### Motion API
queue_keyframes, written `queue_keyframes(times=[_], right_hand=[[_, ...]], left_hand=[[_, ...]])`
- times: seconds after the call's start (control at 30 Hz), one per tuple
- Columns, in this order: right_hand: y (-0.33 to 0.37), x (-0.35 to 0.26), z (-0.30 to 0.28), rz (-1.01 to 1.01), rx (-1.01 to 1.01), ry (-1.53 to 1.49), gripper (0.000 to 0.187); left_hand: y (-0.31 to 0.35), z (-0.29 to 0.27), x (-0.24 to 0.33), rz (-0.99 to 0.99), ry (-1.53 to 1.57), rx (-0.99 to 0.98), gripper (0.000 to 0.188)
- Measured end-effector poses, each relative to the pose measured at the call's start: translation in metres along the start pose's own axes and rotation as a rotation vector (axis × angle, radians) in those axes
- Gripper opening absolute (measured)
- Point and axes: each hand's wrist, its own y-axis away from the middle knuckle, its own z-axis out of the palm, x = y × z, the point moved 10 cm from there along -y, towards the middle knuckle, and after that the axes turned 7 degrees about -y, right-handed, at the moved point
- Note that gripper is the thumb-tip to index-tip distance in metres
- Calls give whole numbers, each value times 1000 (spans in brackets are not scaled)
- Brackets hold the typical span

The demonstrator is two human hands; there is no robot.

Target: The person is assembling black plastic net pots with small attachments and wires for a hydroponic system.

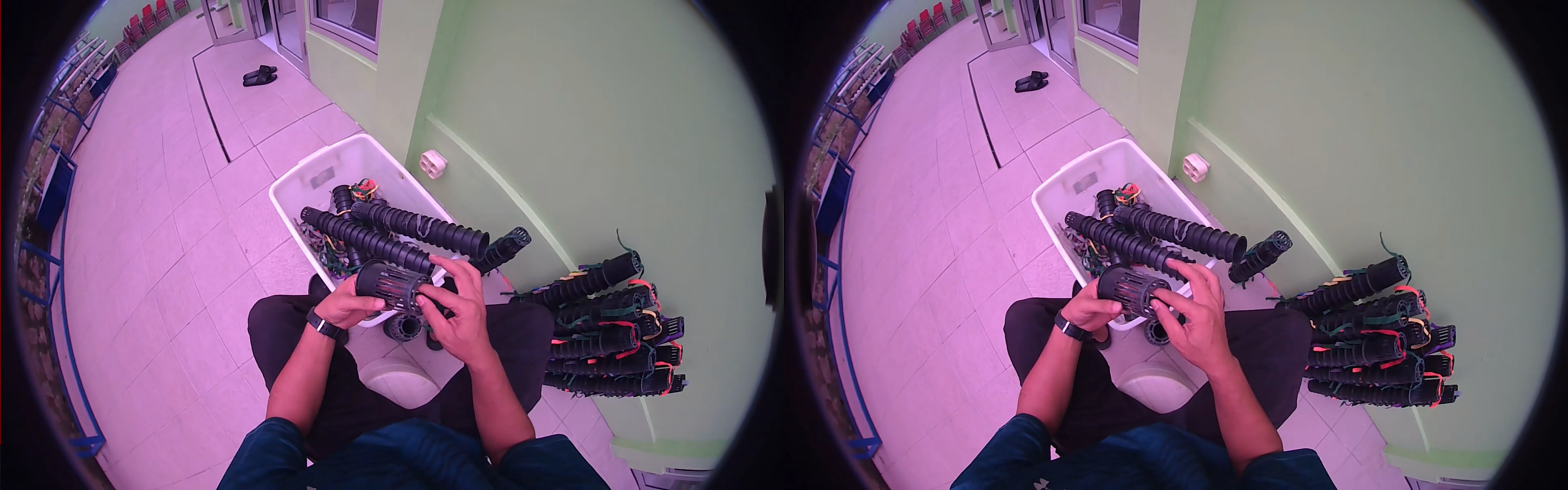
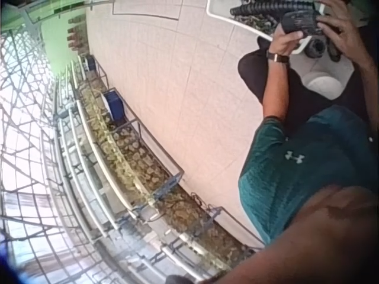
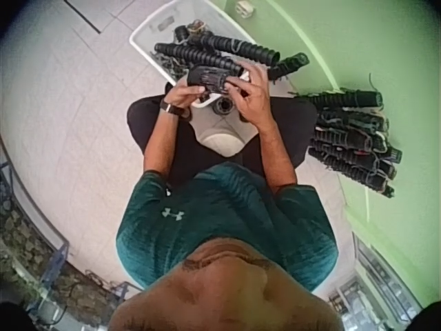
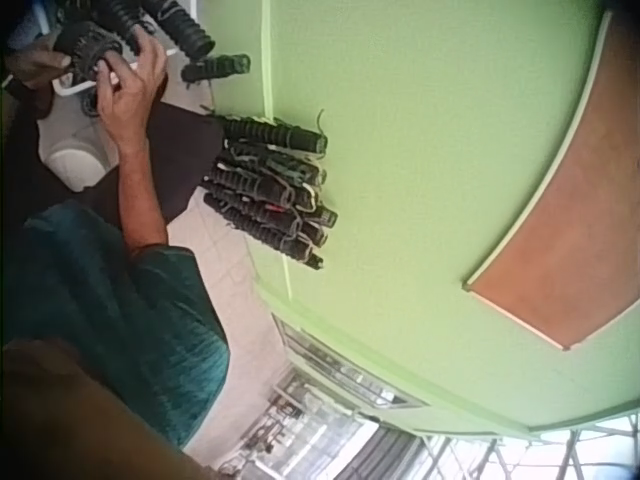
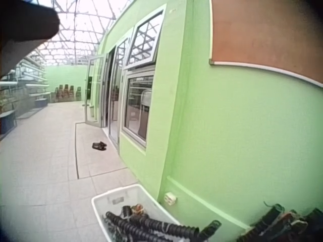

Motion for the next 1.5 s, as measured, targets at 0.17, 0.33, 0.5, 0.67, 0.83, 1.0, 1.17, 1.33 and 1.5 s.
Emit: queue_keyframes(times=[0.17, 0.33, 0.5, 0.67, 0.83, 1.0, 1.17, 1.33, 1.5], right_hand=[[-6, 4, 5, 41, -208, 9, 13], [4, 22, 9, 220, -77, -778, 11], [1, 26, 7, 399, 90, -1188, 15], [5, 17, -30, 275, 233, -1332, 16], [15, 34, -23, 385, 246, -1159, 19], [33, 50, 6, 513, 149, -839, 15], [32, 47, 19, 391, 117, -320, 11], [27, 35, 29, 429, 122, -199, 14], [40, 58, 49, 563, 197, -456, 18]], left_hand=[[0, 0, -5, -8, -2, 4, 54], [-5, -4, -16, -92, -123, 54, 47], [-14, 6, -23, -66, -66, 49, 50], [-11, -13, -17, -31, -226, 121, 44], [-6, -20, -15, 20, -45, 90, 60], [-4, -23, -7, 98, 44, 127, 57], [-3, -28, -11, 105, -24, 139, 57], [-3, -28, -9, 110, -37, 151, 57], [-4, -30, -12, 81, -69, 167, 57]])
